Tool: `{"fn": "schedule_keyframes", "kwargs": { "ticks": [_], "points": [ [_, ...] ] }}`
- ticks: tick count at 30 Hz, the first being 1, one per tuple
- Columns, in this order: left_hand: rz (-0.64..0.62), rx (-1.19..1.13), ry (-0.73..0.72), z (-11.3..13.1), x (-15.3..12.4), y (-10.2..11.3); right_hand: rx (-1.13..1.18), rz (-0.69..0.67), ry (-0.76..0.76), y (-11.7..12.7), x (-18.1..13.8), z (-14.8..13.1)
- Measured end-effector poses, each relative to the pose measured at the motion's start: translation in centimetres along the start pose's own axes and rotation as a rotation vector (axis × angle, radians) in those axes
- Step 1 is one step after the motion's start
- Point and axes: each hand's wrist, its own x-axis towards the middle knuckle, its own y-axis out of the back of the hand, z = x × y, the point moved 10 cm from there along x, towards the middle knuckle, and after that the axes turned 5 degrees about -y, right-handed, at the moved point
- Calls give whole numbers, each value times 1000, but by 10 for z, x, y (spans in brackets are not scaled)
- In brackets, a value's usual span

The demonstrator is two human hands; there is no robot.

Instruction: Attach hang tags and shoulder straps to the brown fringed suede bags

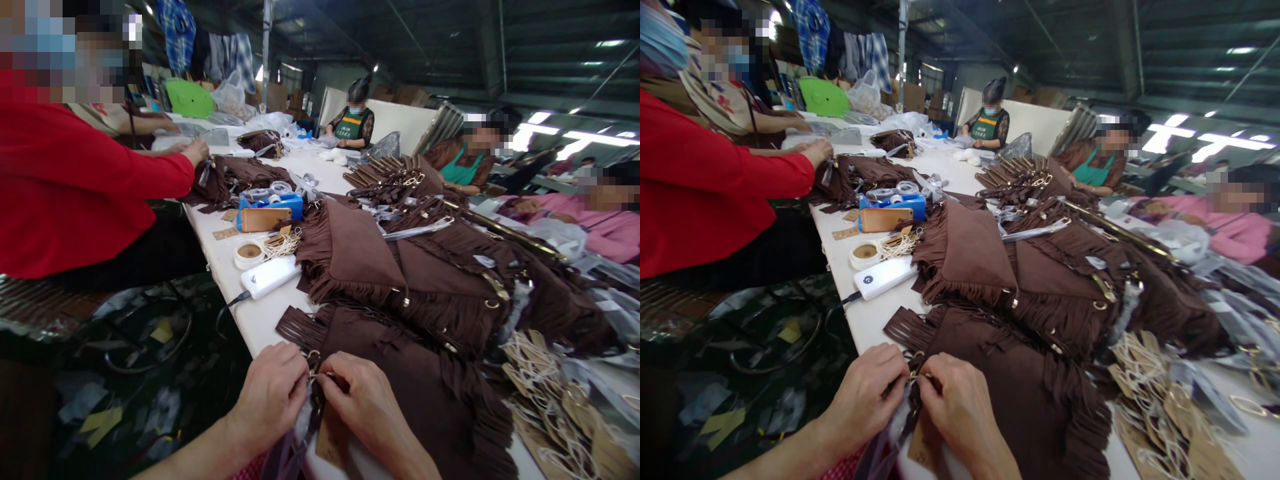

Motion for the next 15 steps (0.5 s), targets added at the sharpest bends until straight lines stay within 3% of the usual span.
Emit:
{"fn": "schedule_keyframes", "kwargs": {
  "ticks": [7,13,15],
  "points": [
    [79,-231,154,-19,7,18,196,-117,-107,1,-6,11],
    [-153,101,145,-23,19,-4,216,-67,-28,-2,-5,1],
    [-170,109,165,-28,23,-6,190,-40,-23,-2,-3,0]
  ]
}}
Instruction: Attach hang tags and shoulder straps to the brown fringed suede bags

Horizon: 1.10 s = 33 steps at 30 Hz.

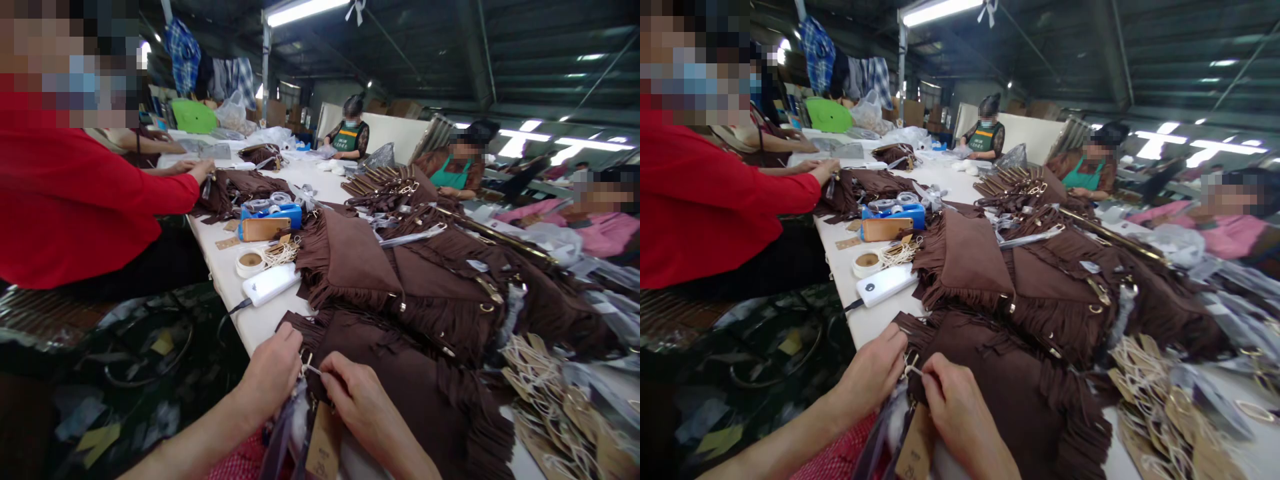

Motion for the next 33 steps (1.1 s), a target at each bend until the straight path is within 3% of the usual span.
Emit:
{"fn": "schedule_keyframes", "kwargs": {
  "ticks": [7,12,18,23,28,33],
  "points": [
    [-25,-69,-32,-6,3,1,16,7,21,-5,5,-4],
    [167,-320,-97,-3,-3,19,-130,-65,131,-15,15,-14],
    [206,-474,-208,10,-9,26,-138,-98,98,-15,28,-16],
    [81,-330,-139,8,-3,13,23,-227,17,-23,31,-9],
    [-103,-28,-10,3,-1,-8,50,-244,51,-23,32,-10],
    [10,-111,-62,10,-10,6,119,-268,21,-23,30,-6]
  ]
}}
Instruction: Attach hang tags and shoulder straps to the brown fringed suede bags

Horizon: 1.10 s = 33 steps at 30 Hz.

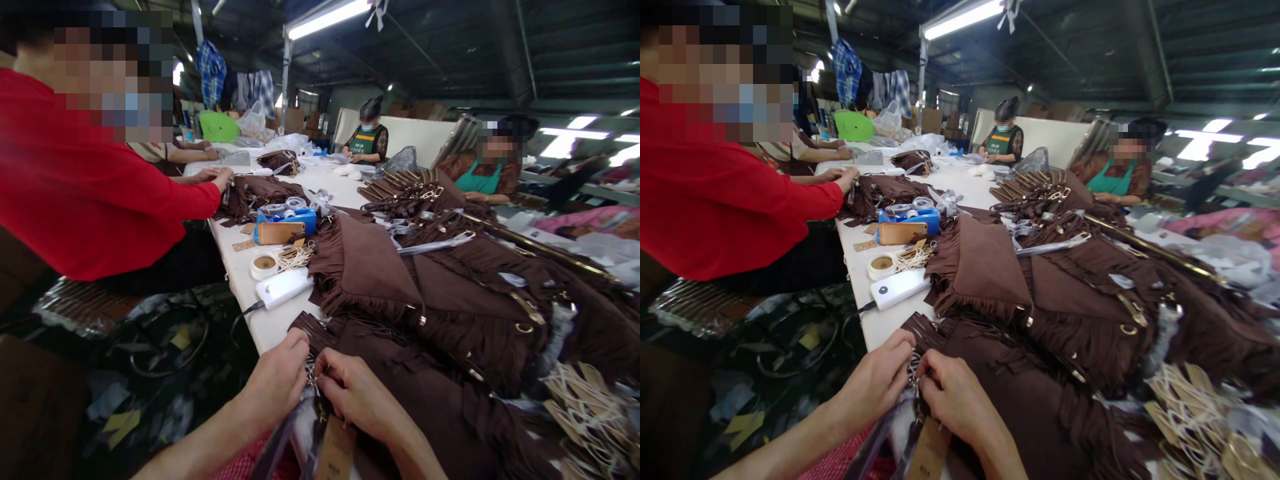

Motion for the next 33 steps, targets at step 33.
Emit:
{"fn": "schedule_keyframes", "kwargs": {
  "ticks": [33],
  "points": [
    [-86,146,-21,-8,3,-3,26,19,-41,-2,-9,10]
  ]
}}
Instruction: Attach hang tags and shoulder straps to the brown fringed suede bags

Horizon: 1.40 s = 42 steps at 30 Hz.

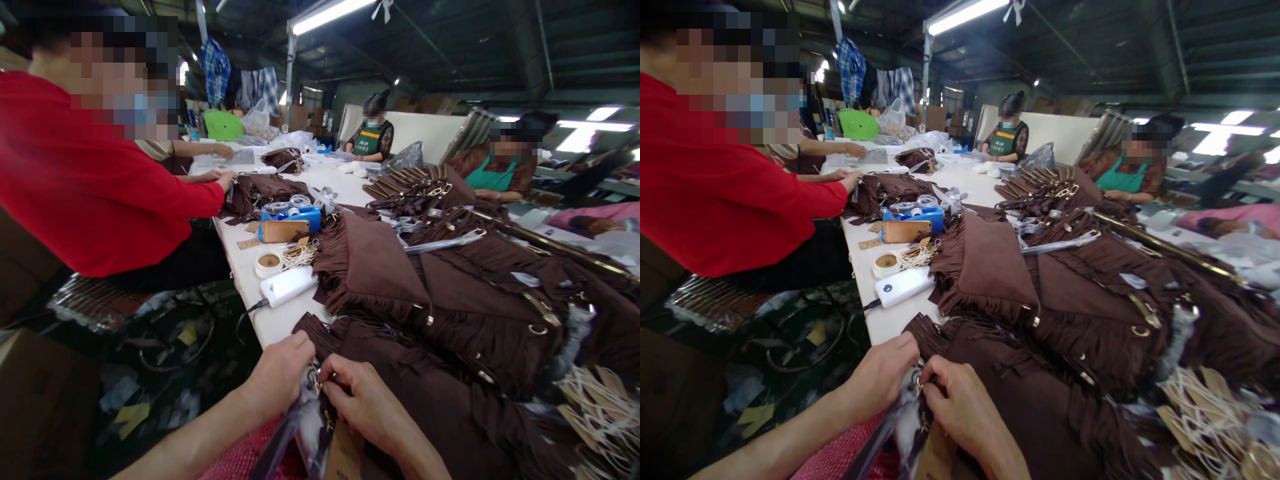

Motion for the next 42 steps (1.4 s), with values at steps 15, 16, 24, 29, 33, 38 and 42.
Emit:
{"fn": "schedule_keyframes", "kwargs": {
  "ticks": [15,16,24,29,33,38,42],
  "points": [
    [323,-439,-147,30,16,60,389,85,-7,8,-2,1],
    [345,-495,-97,23,15,56,380,105,-7,10,-1,3],
    [271,-687,118,-1,-1,13,303,175,11,14,2,1],
    [361,-687,87,0,4,18,267,193,41,16,0,0],
    [395,-628,56,4,5,20,238,205,50,17,0,-1],
    [386,-655,128,-6,3,15,229,229,23,18,2,1],
    [231,-991,260,-17,4,-14,224,266,-25,18,5,8]
  ]
}}
